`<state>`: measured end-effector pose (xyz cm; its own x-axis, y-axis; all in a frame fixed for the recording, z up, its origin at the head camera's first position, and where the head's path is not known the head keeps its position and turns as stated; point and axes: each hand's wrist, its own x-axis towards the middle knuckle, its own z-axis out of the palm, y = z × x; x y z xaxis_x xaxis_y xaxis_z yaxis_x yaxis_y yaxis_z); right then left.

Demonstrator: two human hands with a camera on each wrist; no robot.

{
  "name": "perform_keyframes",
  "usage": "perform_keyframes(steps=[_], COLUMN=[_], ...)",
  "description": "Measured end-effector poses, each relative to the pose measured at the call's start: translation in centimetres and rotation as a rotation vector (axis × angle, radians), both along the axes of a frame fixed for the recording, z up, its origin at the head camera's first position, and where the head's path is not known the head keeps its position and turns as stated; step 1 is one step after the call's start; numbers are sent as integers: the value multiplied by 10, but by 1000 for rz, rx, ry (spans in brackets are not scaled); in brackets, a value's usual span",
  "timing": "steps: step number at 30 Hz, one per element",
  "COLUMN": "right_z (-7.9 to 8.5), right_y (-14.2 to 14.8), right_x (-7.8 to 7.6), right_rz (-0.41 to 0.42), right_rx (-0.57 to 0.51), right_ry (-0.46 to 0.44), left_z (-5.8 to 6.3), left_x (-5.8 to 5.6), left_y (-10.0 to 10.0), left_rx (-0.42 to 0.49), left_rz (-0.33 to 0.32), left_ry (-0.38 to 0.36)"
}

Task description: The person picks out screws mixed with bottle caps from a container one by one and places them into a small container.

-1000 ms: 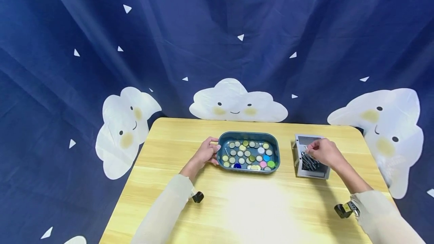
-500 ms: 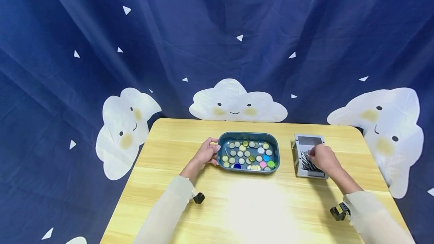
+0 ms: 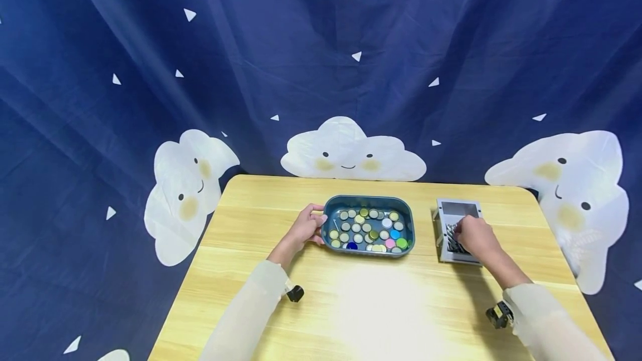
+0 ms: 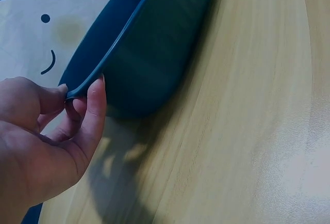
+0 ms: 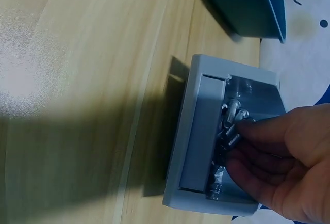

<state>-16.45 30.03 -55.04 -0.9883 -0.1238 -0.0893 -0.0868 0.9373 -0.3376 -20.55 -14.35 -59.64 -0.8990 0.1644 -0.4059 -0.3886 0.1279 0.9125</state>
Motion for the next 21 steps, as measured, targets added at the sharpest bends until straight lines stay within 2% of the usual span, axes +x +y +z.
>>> perform_keyframes(steps=[9, 12, 21], right_z=[1, 6, 27], right_y=[0, -1, -13], right_x=[0, 1, -6], right_rz=[18, 20, -5], right_rx=[11, 6, -21], right_ry=[19, 15, 102], left_z=[2, 2, 4], left_x=[3, 3, 3], left_y=[0, 0, 0], left_rx=[3, 4, -11], left_rz=[1, 0, 6], left_ry=[4, 8, 6])
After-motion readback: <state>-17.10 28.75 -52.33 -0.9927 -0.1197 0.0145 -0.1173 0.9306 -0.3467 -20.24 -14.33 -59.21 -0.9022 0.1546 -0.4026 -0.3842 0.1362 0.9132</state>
